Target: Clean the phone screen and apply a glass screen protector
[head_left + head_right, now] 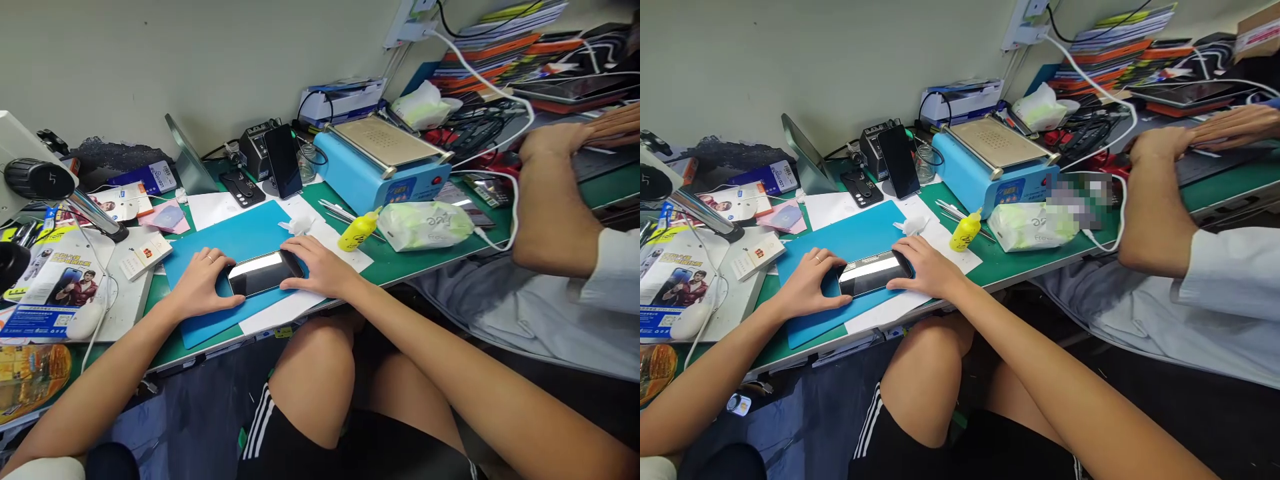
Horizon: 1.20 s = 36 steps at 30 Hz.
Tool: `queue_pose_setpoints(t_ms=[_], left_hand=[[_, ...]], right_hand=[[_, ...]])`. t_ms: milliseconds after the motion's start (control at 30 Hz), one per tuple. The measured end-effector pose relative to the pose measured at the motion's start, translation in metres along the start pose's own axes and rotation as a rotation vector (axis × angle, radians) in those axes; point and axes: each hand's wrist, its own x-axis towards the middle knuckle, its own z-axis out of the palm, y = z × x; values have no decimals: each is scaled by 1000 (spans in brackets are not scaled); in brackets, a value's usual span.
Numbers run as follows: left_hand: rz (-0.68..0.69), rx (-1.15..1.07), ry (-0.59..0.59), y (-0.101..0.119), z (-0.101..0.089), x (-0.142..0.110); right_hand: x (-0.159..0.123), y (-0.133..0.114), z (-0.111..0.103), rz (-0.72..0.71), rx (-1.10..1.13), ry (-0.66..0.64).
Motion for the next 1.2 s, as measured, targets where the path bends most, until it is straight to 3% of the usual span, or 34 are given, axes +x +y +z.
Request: queue_pose_setpoints(t_ms=[133, 267, 433, 667, 1200], left_hand=[[7, 27, -19, 2, -2, 1], [20, 54, -20, 1, -2, 2], [17, 45, -20, 3, -3, 3], [17, 53, -30, 4, -5, 5], [13, 54, -62, 8, 0, 7]], right_hand=[[-2, -1, -3, 5, -16, 55], [-4, 0, -4, 139, -136, 187], [-2, 4, -2, 193, -136, 102], [-1, 4, -1, 162, -104, 247], [-10, -7, -9, 19, -136, 379]])
